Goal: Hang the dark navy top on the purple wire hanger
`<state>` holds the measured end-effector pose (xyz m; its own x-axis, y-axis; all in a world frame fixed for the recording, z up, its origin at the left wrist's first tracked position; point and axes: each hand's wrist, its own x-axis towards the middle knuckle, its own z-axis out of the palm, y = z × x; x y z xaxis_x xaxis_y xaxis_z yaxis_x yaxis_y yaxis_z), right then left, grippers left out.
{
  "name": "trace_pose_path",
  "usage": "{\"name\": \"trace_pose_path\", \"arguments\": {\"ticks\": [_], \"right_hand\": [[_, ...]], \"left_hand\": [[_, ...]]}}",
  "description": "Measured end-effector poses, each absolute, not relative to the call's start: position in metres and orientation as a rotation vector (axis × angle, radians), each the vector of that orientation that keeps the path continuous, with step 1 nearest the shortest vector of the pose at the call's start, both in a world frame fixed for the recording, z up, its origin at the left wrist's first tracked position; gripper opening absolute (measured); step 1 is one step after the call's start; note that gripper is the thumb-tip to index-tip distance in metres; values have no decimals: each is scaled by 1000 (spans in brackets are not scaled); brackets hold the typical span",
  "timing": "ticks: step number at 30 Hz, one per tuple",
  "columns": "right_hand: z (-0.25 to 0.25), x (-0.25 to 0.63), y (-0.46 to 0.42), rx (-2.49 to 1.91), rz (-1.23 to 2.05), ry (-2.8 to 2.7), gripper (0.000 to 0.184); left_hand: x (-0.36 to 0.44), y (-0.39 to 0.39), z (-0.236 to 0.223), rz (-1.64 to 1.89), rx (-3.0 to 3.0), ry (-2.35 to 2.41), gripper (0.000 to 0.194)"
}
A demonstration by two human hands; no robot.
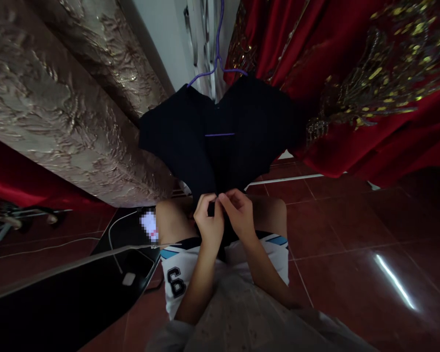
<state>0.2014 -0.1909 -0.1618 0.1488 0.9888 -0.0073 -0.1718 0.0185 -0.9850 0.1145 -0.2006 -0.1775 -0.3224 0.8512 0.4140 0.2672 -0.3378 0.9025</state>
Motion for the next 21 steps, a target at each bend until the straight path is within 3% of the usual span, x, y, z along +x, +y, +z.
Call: {"name": "trace_pose_path", "arguments": {"ticks": [9,18,21], "right_hand": [[-156,210,-189,-1260,1010,-1178,24],[-147,212,-181,-1197,1435,-1102,34],[-115,216,-154,-1103,1298,-1062,34]], "left_hand": [[108,-200,-175,1674,1539,1437,18],[105,-197,-182,1672,1520,1440,17],[111,-190,-186,1632,1601,1444,13]]}}
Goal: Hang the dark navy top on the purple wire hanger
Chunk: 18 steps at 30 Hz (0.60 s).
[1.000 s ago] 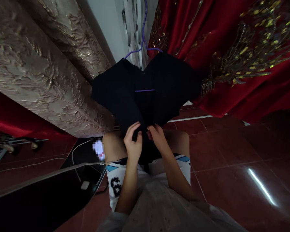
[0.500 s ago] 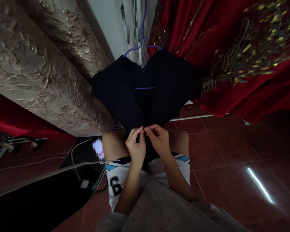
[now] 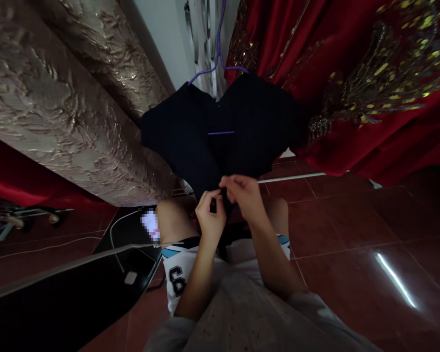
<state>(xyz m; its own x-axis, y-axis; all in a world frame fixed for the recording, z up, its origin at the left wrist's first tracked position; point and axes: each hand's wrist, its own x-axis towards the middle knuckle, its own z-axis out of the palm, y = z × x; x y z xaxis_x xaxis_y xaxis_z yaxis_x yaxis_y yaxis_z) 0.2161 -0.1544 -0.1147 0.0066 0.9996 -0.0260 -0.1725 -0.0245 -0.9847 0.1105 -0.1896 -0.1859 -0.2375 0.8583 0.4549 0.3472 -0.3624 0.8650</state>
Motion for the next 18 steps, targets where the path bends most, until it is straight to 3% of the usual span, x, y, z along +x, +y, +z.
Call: {"name": "trace_pose_path", "arguments": {"ticks": [4,8,10,13,18], "right_hand": [[-46,217,-102,-953,959,-1068,41],[-8,214,-76,-888,881,-1207,40],[-8,215,-78,-903,915,-1261,36],[-13,220,-88,-889,962,-1311,32],[-19,227,-86,-829,806,-1349,24]], "left_hand": [[125,-168,-195,1577,1833,1338,11],[129,-138,-180,1437,1983,1258,12],[122,-123,-156,1398,2011,1183,23],[106,-101,-106,1650,1993,1076,49],[96,-76,-38,1795,2159,1021,30]]}}
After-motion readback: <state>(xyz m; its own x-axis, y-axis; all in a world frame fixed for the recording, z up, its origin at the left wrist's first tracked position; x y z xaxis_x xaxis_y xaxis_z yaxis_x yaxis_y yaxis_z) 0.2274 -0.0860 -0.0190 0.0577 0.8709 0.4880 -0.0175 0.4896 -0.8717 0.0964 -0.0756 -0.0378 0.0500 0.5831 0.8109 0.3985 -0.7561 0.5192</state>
